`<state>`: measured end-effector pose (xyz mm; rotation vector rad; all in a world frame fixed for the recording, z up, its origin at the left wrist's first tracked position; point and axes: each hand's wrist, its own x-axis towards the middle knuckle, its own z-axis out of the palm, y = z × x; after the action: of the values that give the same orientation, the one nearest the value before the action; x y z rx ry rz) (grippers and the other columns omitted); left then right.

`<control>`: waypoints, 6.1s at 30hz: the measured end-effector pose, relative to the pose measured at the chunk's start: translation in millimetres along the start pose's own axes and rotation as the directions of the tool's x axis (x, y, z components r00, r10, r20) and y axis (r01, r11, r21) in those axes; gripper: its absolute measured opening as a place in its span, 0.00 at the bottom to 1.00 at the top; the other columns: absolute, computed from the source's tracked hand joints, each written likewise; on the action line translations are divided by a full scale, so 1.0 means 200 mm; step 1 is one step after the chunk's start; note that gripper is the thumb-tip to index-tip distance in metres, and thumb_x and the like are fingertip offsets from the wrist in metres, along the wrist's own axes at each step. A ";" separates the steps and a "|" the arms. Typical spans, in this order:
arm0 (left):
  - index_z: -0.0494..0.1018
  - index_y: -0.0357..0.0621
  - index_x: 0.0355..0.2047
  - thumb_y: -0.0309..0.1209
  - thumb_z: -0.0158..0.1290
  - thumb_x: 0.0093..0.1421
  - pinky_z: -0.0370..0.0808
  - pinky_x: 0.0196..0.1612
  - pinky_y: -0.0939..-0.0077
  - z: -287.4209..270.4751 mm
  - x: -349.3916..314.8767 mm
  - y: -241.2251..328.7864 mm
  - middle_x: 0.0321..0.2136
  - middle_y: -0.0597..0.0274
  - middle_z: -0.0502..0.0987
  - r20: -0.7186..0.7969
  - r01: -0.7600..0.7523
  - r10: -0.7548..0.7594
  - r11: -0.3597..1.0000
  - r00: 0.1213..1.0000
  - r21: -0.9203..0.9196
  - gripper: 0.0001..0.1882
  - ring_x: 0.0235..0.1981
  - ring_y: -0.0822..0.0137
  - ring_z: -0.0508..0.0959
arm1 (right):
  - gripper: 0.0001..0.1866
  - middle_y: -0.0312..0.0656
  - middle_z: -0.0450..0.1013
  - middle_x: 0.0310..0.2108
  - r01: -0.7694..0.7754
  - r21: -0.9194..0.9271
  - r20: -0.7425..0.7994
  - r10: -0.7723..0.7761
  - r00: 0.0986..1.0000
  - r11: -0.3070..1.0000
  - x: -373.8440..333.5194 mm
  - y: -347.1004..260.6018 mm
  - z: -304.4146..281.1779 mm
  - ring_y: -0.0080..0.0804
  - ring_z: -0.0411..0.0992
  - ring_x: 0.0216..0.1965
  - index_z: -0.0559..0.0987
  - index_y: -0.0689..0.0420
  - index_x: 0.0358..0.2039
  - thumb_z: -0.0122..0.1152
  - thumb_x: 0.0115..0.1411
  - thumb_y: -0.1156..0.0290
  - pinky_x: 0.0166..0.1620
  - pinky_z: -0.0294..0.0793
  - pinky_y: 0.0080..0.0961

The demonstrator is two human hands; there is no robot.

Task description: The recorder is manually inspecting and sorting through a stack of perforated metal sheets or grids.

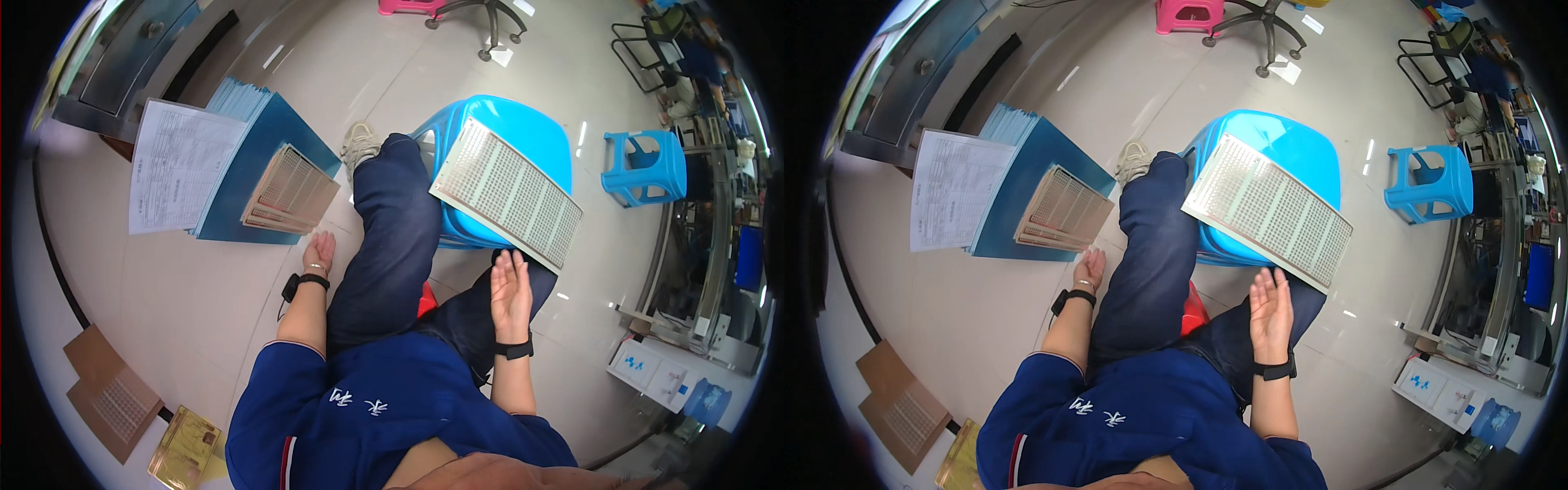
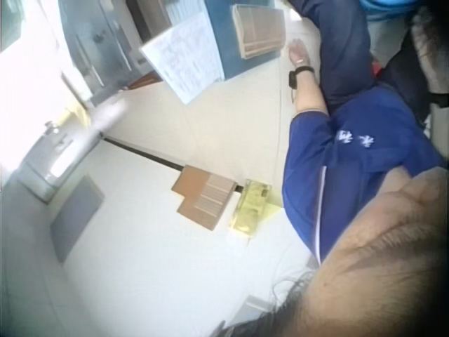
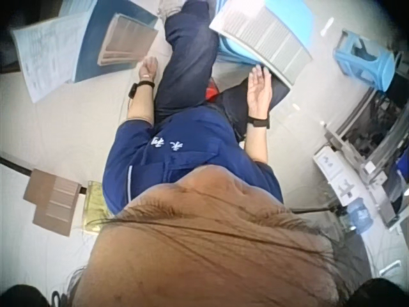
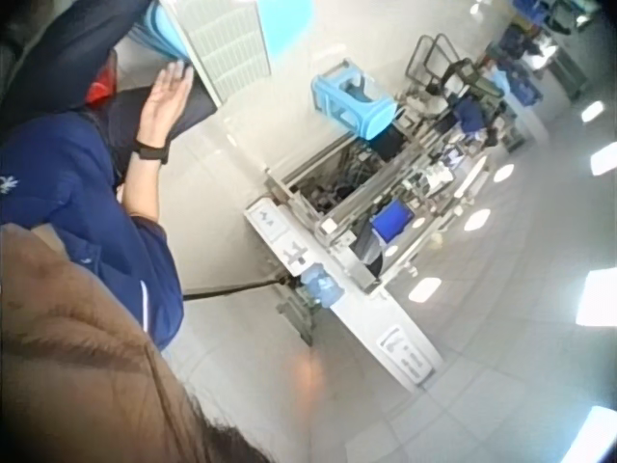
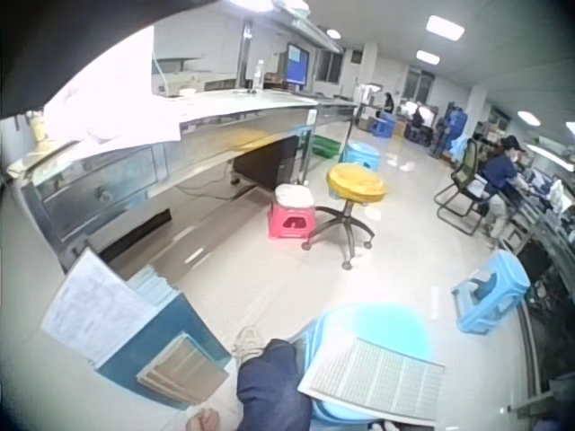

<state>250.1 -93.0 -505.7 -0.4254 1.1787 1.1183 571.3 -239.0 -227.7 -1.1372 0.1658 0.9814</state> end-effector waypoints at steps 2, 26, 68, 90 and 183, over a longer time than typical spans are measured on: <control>0.58 0.40 0.55 0.30 0.39 0.63 0.71 0.51 0.62 -0.06 -0.05 -0.05 0.52 0.47 0.65 -0.106 0.087 -0.077 0.992 0.991 0.087 0.19 0.50 0.50 0.70 | 0.18 0.42 0.69 0.44 0.116 0.063 -0.012 -0.115 0.993 0.991 0.05 -0.04 -0.02 0.29 0.69 0.45 0.67 0.60 0.48 0.47 0.63 0.61 0.49 0.71 0.24; 0.63 0.35 0.50 0.31 0.40 0.64 0.72 0.45 0.77 0.72 -0.87 -0.01 0.43 0.51 0.72 0.737 -0.672 0.162 0.568 0.657 0.474 0.16 0.42 0.67 0.74 | 0.09 0.37 0.71 0.38 0.256 0.172 0.096 -0.275 0.957 0.951 -0.02 -0.13 -0.01 0.23 0.72 0.36 0.69 0.56 0.42 0.46 0.63 0.69 0.37 0.76 0.19; 0.74 0.39 0.35 0.24 0.52 0.56 0.68 0.46 0.77 0.86 -1.35 0.04 0.43 0.55 0.71 0.995 -0.962 0.076 0.270 0.060 0.037 0.06 0.44 0.66 0.71 | 0.02 0.46 0.66 0.48 0.689 -0.080 0.398 -0.611 0.684 0.720 0.01 -0.39 -0.32 0.35 0.68 0.47 0.72 0.60 0.27 0.51 0.55 0.81 0.50 0.72 0.28; 0.70 0.36 0.46 0.17 0.46 0.58 0.70 0.47 0.80 0.79 -1.32 0.04 0.43 0.58 0.73 0.953 -0.869 -0.029 0.401 0.303 0.289 0.15 0.44 0.71 0.73 | 0.12 0.48 0.74 0.40 0.456 0.077 0.209 -0.461 0.862 0.887 0.01 -0.32 -0.30 0.29 0.75 0.38 0.74 0.56 0.43 0.42 0.63 0.75 0.38 0.79 0.21; 0.58 0.27 0.48 0.22 0.42 0.59 0.71 0.50 0.65 -0.13 -0.15 0.08 0.45 0.45 0.69 0.446 0.176 -0.190 0.982 0.875 0.072 0.17 0.47 0.57 0.72 | 0.27 0.53 0.63 0.52 0.151 -0.606 0.568 0.292 0.769 0.781 -0.24 0.13 0.66 0.34 0.70 0.45 0.50 0.58 0.61 0.44 0.63 0.72 0.37 0.79 0.25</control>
<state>224.7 -119.6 -484.3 -0.2282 0.7259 0.9654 477.2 -156.3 -158.3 -1.3199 -0.7440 1.5136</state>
